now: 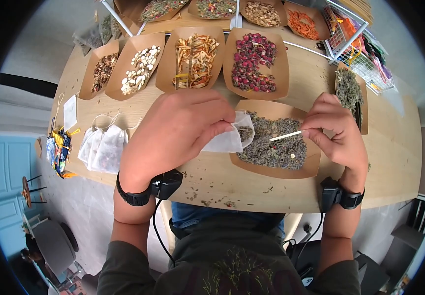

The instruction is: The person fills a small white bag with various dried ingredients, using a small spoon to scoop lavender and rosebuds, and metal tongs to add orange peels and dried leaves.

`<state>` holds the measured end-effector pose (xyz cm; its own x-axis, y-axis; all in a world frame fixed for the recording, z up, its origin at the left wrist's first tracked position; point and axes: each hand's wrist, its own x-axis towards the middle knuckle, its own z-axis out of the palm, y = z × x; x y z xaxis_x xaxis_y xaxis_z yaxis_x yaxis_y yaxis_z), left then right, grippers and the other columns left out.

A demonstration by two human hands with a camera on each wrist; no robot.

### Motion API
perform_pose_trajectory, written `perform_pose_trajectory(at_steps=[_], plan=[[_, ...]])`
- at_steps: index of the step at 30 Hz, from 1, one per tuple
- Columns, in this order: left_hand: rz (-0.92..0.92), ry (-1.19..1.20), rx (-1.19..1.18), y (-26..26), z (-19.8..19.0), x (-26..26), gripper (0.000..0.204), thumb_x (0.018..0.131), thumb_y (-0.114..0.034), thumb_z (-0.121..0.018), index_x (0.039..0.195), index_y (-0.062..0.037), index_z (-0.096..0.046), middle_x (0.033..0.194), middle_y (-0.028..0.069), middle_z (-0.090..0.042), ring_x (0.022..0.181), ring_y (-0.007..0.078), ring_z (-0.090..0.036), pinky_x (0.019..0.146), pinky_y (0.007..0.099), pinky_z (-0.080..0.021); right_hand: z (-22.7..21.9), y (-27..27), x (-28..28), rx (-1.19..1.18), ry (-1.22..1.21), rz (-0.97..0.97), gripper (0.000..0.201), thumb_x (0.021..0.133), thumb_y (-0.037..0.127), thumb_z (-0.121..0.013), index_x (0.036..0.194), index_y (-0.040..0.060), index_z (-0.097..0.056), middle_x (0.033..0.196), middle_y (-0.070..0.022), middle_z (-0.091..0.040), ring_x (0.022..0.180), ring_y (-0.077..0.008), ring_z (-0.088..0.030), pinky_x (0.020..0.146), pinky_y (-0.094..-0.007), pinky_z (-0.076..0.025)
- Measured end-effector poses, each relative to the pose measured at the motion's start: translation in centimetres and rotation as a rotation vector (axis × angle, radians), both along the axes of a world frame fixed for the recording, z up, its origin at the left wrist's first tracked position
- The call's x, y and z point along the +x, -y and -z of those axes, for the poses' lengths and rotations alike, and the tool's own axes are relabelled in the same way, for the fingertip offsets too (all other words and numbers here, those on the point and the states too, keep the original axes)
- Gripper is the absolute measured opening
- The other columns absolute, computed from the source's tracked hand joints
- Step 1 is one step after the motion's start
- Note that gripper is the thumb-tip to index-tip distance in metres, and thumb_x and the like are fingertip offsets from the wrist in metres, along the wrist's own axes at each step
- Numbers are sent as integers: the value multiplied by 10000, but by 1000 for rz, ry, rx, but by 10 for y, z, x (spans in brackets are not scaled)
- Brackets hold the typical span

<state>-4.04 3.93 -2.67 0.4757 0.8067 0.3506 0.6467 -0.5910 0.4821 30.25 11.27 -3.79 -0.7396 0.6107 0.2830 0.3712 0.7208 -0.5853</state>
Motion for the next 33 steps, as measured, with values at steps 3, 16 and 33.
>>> perform_pose_trajectory(at_steps=[3, 16, 33], plan=[[12, 9, 4, -1, 0, 0, 141, 925, -78, -812, 1028, -24, -733, 997, 116, -750, 910, 368, -726, 792, 441, -586, -7, 2, 2, -11, -61, 32, 131, 781, -34, -811, 902, 13, -794, 839, -77, -714, 861, -299, -593, 872, -425, -476], [17, 29, 7, -1, 1, 2, 137, 924, -90, -811, 1000, -19, -720, 976, 106, -732, 880, 362, -709, 762, 444, -572, -20, 20, -23, 389, -92, 97, 174, 768, -8, -833, 939, 10, -808, 895, -84, -689, 893, -316, -609, 844, -432, -476], [25, 18, 6, -2, 1, 1, 130, 930, -70, -809, 1005, -28, -711, 971, 107, -729, 868, 362, -707, 748, 440, -569, 10, 2, -12, 20, 55, -59, 156, 768, -22, -821, 915, 24, -797, 812, -76, -690, 915, -320, -607, 927, -422, -473]])
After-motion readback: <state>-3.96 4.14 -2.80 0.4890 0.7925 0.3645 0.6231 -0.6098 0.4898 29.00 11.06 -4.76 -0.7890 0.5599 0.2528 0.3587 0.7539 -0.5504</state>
